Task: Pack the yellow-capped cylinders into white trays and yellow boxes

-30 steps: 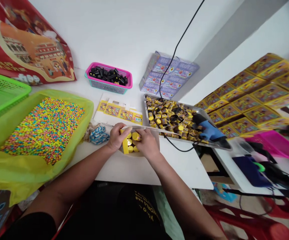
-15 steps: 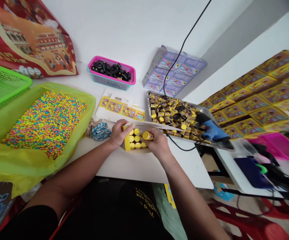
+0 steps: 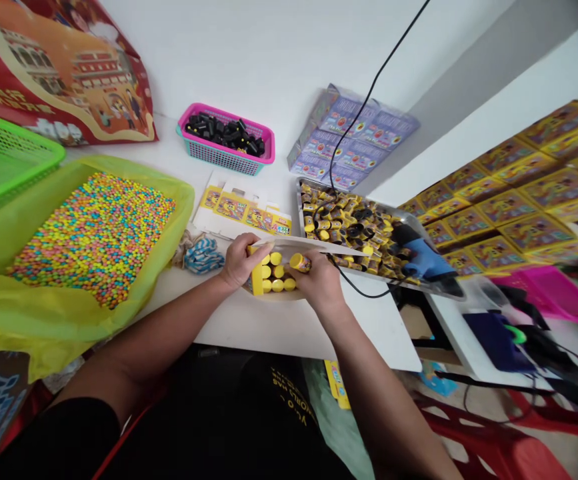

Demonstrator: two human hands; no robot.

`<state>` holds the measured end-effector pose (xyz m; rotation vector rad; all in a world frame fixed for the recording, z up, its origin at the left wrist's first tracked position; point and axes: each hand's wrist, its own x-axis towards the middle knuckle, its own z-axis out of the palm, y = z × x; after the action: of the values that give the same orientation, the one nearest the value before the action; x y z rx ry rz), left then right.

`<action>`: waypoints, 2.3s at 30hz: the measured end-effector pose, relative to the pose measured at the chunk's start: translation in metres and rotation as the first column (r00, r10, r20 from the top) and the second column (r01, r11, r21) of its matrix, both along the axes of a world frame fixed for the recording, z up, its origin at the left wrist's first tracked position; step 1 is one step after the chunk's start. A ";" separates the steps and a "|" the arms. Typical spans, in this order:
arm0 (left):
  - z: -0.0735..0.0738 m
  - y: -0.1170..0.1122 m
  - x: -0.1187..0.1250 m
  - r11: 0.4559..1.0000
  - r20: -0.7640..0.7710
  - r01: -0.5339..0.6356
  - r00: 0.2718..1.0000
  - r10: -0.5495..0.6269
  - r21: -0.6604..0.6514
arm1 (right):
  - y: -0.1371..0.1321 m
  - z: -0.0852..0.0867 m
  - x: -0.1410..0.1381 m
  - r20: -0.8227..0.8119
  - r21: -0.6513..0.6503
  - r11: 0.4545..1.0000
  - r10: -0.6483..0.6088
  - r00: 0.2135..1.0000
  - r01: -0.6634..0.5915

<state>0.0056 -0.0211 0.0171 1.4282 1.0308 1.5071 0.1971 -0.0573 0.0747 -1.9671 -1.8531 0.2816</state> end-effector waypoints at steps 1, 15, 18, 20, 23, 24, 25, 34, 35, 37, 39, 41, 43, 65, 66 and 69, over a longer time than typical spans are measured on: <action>0.000 0.000 0.000 1.000 -0.005 -0.002 1.000 0.002 0.006 | -0.001 0.001 0.002 -0.026 -0.026 1.000 -0.015 1.000 0.015; 0.003 0.000 0.000 1.000 -0.033 0.008 0.999 -0.007 0.014 | -0.010 0.008 0.002 -0.124 0.108 0.993 -0.037 0.992 0.050; 0.004 -0.001 0.000 1.000 -0.026 0.006 1.000 -0.006 0.004 | -0.019 0.022 0.014 -0.380 0.073 0.992 -0.070 0.922 0.105; 0.004 -0.001 -0.001 1.000 -0.017 0.009 1.000 -0.009 -0.003 | -0.023 0.028 0.020 -0.588 -0.029 0.998 -0.068 0.806 0.063; 0.004 -0.001 -0.001 1.000 -0.026 0.019 0.999 -0.020 -0.014 | -0.028 0.028 0.019 -0.816 -0.139 0.990 -0.091 0.571 -0.040; 0.004 -0.002 -0.002 1.000 -0.033 0.022 0.999 -0.023 -0.020 | -0.029 0.027 0.016 -0.852 -0.149 0.987 -0.101 0.514 -0.054; 0.005 -0.002 -0.002 0.999 -0.037 0.021 0.999 -0.022 -0.025 | -0.030 0.025 0.013 -0.868 -0.145 0.988 -0.101 0.486 -0.052; 0.000 0.000 0.000 0.999 -0.025 0.023 0.999 -0.024 -0.036 | -0.009 0.003 -0.003 -0.013 0.301 0.932 0.215 0.976 -0.202; 0.000 0.000 0.000 0.999 -0.026 0.024 0.999 -0.025 -0.037 | -0.005 -0.002 -0.003 0.021 0.305 0.926 0.229 0.973 -0.224; 0.000 0.000 0.000 0.999 -0.028 0.025 0.999 -0.026 -0.040 | 0.001 -0.010 -0.004 0.072 0.304 0.922 0.229 0.971 -0.240; 0.000 0.000 0.000 0.999 -0.031 0.022 0.999 -0.023 -0.042 | 0.004 -0.017 -0.004 0.135 0.296 0.925 0.206 0.969 -0.238; 0.001 0.000 0.001 0.999 -0.033 0.011 0.999 -0.013 -0.045 | 0.004 -0.019 -0.004 0.214 0.302 0.921 0.187 0.959 -0.247; 0.001 0.000 0.001 0.999 -0.035 0.003 0.999 -0.004 -0.050 | 0.001 -0.016 -0.002 0.279 0.317 0.914 0.166 0.946 -0.254; 0.003 0.000 0.001 0.999 -0.025 0.011 1.000 -0.012 -0.042 | 0.007 0.007 0.018 0.520 0.025 0.809 0.491 0.699 -0.587; 0.003 0.000 0.001 0.999 -0.023 0.011 1.000 -0.012 -0.043 | 0.007 0.007 0.021 0.521 0.027 0.812 0.487 0.701 -0.583; 0.003 0.000 0.001 0.999 -0.013 0.006 1.000 -0.007 -0.051 | 0.009 0.006 0.026 0.538 -0.009 0.823 0.483 0.691 -0.568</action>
<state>0.0071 -0.0214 0.0201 1.4066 1.0642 1.4586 0.2227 -0.0487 0.0806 -1.4317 -2.6898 -0.2752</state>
